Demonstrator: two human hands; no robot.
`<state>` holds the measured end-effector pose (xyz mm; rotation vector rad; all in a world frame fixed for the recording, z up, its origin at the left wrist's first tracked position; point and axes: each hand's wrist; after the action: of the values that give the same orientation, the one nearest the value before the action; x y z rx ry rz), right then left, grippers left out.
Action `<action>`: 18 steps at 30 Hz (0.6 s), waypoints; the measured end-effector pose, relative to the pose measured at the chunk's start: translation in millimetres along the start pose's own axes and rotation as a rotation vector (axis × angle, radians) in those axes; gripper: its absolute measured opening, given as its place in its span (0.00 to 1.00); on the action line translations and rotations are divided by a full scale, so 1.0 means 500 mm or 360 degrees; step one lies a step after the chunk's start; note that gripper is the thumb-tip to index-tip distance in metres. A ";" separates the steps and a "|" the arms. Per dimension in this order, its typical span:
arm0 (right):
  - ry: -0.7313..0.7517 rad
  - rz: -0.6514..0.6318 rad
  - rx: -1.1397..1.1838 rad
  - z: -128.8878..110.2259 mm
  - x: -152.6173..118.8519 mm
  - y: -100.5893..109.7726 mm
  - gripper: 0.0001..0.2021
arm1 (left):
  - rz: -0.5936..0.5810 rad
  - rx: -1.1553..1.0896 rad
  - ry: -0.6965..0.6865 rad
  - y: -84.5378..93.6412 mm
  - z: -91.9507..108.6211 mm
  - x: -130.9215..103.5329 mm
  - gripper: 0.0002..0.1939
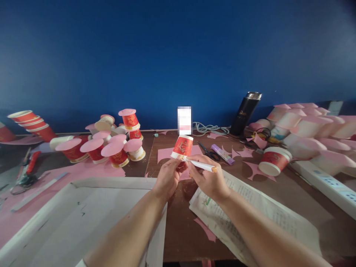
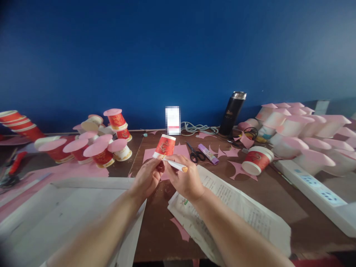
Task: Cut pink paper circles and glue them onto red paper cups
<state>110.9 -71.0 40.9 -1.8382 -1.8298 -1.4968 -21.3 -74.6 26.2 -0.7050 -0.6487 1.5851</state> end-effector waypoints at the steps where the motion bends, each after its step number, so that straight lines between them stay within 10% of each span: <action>1: 0.0003 -0.0004 0.0003 -0.001 0.000 0.000 0.06 | -0.0011 -0.0003 0.0001 0.000 0.000 0.000 0.07; 18: -0.0128 0.0089 0.0116 0.004 -0.003 -0.001 0.06 | 0.0195 -0.0266 0.0132 0.003 0.004 0.009 0.03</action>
<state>111.7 -70.5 38.5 -1.9251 -1.8256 -1.3378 -24.2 -70.4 26.3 -0.9450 -0.6934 1.6168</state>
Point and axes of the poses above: each hand's wrist, its own x-axis towards the middle knuckle, its own y-axis out of the back of the hand, z = x × y, and after that the axes turned 6 degrees about -x, right-handed
